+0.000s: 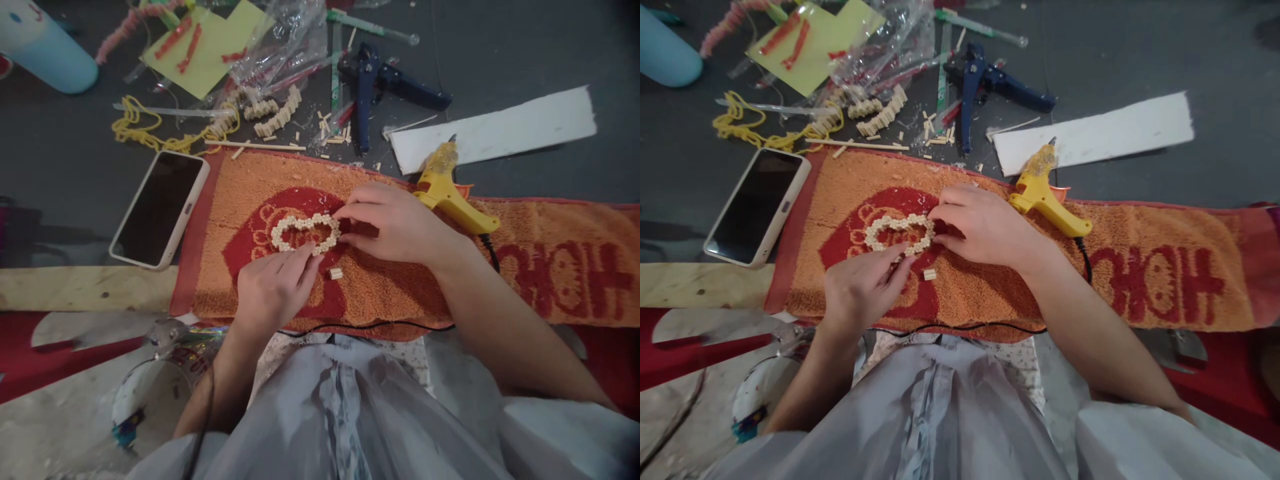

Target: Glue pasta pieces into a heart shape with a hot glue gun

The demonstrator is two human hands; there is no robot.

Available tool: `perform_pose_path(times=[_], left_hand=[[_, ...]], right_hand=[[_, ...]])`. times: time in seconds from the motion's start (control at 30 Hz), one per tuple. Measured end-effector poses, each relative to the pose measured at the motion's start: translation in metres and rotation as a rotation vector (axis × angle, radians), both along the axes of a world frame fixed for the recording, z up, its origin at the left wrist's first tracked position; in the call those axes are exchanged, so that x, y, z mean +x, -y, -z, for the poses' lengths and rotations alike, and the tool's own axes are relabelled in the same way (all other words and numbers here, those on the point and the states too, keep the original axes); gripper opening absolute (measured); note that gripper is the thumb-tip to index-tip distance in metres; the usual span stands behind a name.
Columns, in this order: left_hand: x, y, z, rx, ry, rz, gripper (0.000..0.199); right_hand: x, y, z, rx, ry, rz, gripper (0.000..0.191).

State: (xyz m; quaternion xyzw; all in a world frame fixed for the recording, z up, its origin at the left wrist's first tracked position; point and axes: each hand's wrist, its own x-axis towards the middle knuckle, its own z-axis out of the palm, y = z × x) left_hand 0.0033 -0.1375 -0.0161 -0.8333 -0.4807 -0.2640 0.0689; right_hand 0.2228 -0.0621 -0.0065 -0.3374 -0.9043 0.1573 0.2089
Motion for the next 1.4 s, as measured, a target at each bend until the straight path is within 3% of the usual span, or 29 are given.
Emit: perform_pose_path(times=[1.4], left_hand=[[0.0020,0.0012,-0.0039,-0.058,0.025,-0.004,0.015]], right_hand=[[-0.0049,0.0033,0.0001,-0.016,-0.002,0.032,0.015]])
